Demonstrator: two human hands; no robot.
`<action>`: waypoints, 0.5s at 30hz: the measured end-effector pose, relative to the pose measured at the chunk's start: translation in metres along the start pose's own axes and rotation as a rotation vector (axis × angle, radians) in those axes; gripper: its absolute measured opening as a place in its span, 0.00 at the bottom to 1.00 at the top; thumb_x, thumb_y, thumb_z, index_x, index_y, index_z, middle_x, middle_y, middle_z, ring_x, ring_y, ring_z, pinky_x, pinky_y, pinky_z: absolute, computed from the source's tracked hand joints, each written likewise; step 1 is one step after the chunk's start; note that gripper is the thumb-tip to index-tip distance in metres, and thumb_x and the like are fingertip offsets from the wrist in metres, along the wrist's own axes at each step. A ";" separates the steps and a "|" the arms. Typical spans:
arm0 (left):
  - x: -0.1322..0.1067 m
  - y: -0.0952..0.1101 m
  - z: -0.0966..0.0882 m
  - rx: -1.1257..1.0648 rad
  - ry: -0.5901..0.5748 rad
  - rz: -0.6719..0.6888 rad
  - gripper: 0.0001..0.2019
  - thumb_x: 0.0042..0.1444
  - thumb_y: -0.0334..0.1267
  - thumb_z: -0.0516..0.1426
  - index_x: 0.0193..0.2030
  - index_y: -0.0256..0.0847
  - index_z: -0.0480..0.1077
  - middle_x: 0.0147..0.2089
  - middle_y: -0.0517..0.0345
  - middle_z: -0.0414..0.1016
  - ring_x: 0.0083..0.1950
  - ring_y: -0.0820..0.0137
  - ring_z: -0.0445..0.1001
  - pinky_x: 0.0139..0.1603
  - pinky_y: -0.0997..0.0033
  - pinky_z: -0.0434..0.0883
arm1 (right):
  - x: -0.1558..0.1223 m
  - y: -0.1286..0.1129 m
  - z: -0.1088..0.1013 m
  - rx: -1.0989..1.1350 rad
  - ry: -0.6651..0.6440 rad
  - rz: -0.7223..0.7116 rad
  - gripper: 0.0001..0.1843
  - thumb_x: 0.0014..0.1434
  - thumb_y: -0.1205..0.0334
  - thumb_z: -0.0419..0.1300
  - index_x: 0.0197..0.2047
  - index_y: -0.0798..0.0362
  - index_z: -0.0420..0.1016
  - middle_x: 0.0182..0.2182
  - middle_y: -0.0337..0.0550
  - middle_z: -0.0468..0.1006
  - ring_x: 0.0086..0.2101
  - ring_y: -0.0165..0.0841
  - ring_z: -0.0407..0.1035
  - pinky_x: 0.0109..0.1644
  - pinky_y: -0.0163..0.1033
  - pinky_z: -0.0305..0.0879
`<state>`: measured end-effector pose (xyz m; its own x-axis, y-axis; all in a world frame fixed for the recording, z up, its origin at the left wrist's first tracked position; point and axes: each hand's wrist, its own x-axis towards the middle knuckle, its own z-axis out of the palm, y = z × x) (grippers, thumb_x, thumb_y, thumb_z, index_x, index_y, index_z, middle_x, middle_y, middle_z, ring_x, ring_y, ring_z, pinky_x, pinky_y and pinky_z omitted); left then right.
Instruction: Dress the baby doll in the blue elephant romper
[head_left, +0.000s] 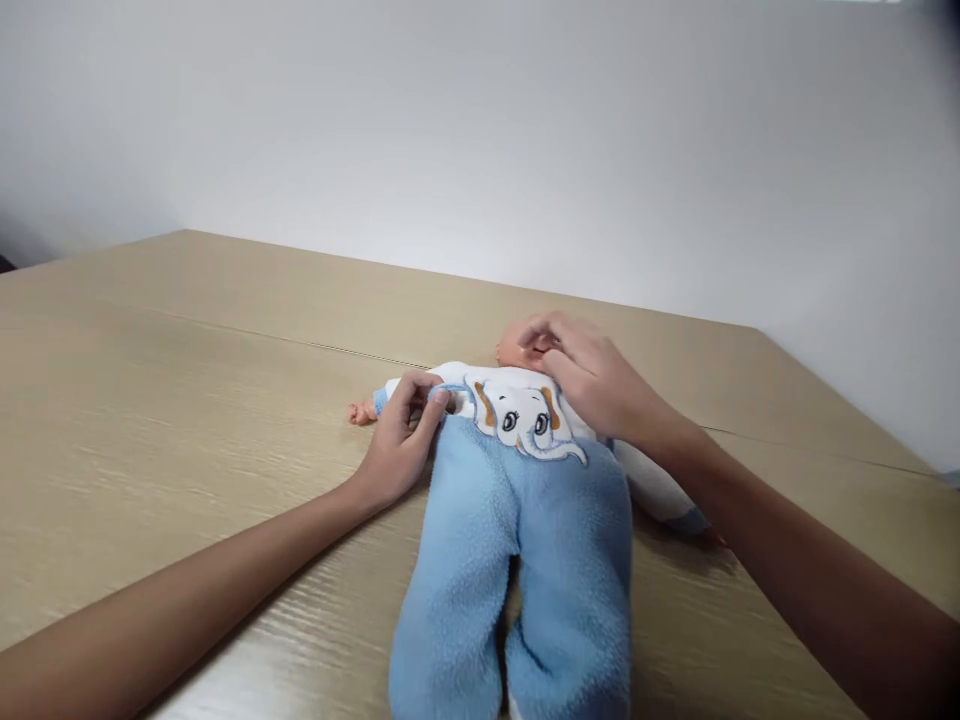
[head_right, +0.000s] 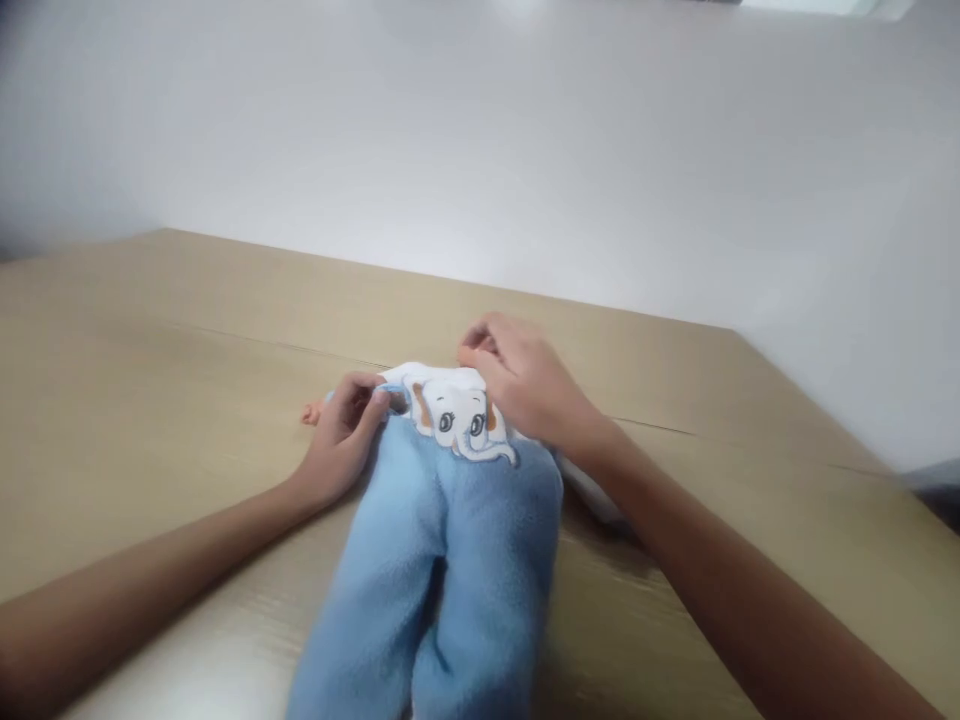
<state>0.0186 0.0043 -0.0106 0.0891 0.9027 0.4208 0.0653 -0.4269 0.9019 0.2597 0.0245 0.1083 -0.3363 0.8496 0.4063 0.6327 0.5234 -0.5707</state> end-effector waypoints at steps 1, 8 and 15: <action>0.000 0.000 0.000 -0.007 -0.001 0.000 0.14 0.76 0.52 0.57 0.49 0.44 0.68 0.45 0.56 0.78 0.49 0.66 0.76 0.53 0.66 0.70 | 0.012 -0.006 0.004 -0.013 -0.068 -0.013 0.14 0.69 0.63 0.52 0.46 0.52 0.80 0.47 0.47 0.83 0.48 0.42 0.73 0.55 0.47 0.65; -0.001 0.004 0.000 0.043 0.021 0.045 0.13 0.76 0.52 0.57 0.49 0.44 0.71 0.44 0.55 0.76 0.47 0.64 0.75 0.51 0.64 0.70 | 0.088 -0.001 0.053 -0.127 -0.628 -0.186 0.22 0.62 0.57 0.68 0.59 0.47 0.79 0.58 0.46 0.82 0.54 0.44 0.77 0.57 0.46 0.69; -0.001 0.011 -0.001 0.037 -0.001 0.078 0.09 0.77 0.45 0.55 0.48 0.43 0.70 0.44 0.55 0.75 0.47 0.65 0.75 0.51 0.64 0.71 | 0.098 -0.001 0.094 -0.152 -0.798 -0.398 0.06 0.66 0.66 0.63 0.39 0.49 0.83 0.38 0.40 0.84 0.38 0.37 0.76 0.41 0.40 0.64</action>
<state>0.0185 -0.0010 -0.0010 0.0963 0.8667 0.4894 0.0950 -0.4975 0.8623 0.1607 0.1138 0.0821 -0.8979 0.4298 -0.0948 0.4325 0.8219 -0.3707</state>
